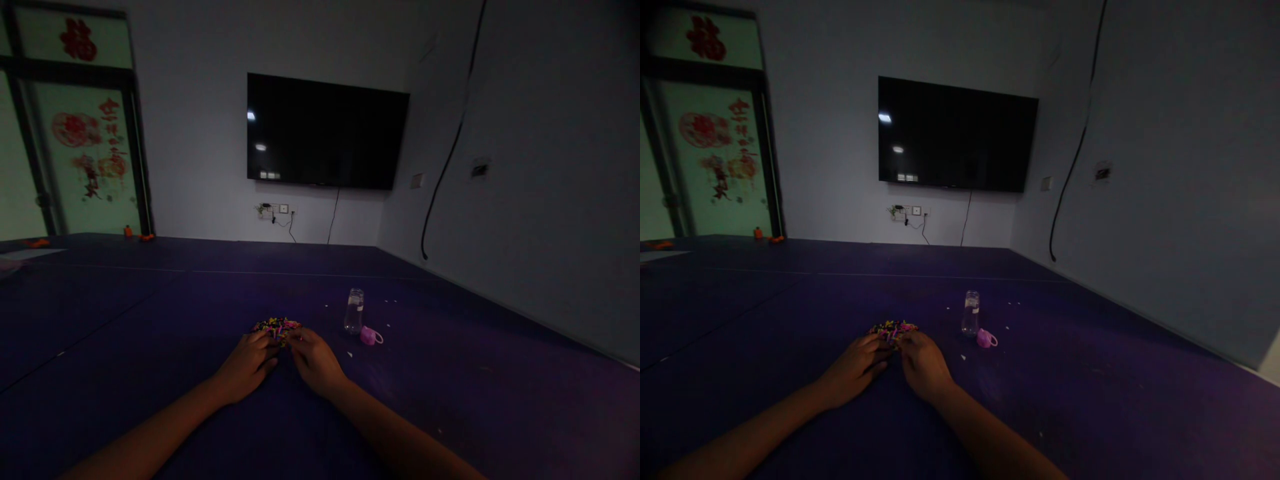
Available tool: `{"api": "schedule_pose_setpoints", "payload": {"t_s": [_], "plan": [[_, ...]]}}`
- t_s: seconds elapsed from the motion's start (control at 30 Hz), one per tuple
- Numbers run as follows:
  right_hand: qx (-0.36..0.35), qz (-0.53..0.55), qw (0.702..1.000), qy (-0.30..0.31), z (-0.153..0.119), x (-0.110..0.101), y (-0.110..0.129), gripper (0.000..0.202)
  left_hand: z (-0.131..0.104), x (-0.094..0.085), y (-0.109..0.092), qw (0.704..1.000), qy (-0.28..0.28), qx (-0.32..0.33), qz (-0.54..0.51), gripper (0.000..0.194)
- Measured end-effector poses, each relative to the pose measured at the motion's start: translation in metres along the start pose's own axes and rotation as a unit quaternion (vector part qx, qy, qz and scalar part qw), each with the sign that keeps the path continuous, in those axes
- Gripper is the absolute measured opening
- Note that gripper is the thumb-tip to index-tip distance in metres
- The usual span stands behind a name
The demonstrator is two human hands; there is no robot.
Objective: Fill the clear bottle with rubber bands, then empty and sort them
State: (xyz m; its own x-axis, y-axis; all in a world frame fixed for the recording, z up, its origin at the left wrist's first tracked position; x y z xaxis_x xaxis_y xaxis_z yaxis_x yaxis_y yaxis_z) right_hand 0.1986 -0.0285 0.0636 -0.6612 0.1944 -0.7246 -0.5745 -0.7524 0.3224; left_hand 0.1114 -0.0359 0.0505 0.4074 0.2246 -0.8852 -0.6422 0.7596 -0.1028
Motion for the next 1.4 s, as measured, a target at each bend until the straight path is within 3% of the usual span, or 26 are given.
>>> {"api": "schedule_pose_setpoints", "payload": {"t_s": [0.43, 0.9, 1.23, 1.4], "plan": [[-0.061, -0.062, 0.994, 0.067, 0.000, 0.016, 0.011, 0.028, 0.001, -0.001, -0.001, 1.000, -0.007, -0.005, -0.026, 0.021], [-0.049, -0.039, 0.994, 0.095, -0.001, 0.018, 0.012, 0.028, 0.000, 0.000, 0.001, 1.000, -0.014, -0.013, -0.019, 0.017], [-0.040, -0.086, 0.989, 0.115, -0.002, 0.025, 0.007, 0.027, -0.002, -0.003, 0.002, 0.999, -0.027, -0.028, -0.012, 0.019], [-0.035, -0.082, 0.990, 0.111, -0.002, 0.023, 0.008, 0.035, -0.001, -0.003, 0.001, 0.999, -0.032, -0.017, -0.009, 0.021]]}}
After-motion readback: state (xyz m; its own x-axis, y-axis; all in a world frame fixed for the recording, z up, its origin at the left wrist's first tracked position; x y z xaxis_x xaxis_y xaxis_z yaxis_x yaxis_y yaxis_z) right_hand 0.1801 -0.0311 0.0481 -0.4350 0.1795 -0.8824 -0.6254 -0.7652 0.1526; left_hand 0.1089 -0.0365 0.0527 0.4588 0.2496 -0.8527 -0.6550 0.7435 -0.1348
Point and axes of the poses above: each hand's wrist, its own z-axis towards the middle knuckle, its own x-axis out of the palm, y = z × x, the point moved 10 cm from there along z, towards the middle knuckle, and after that the axes turned 3 degrees about x, right-handed, at the moved point
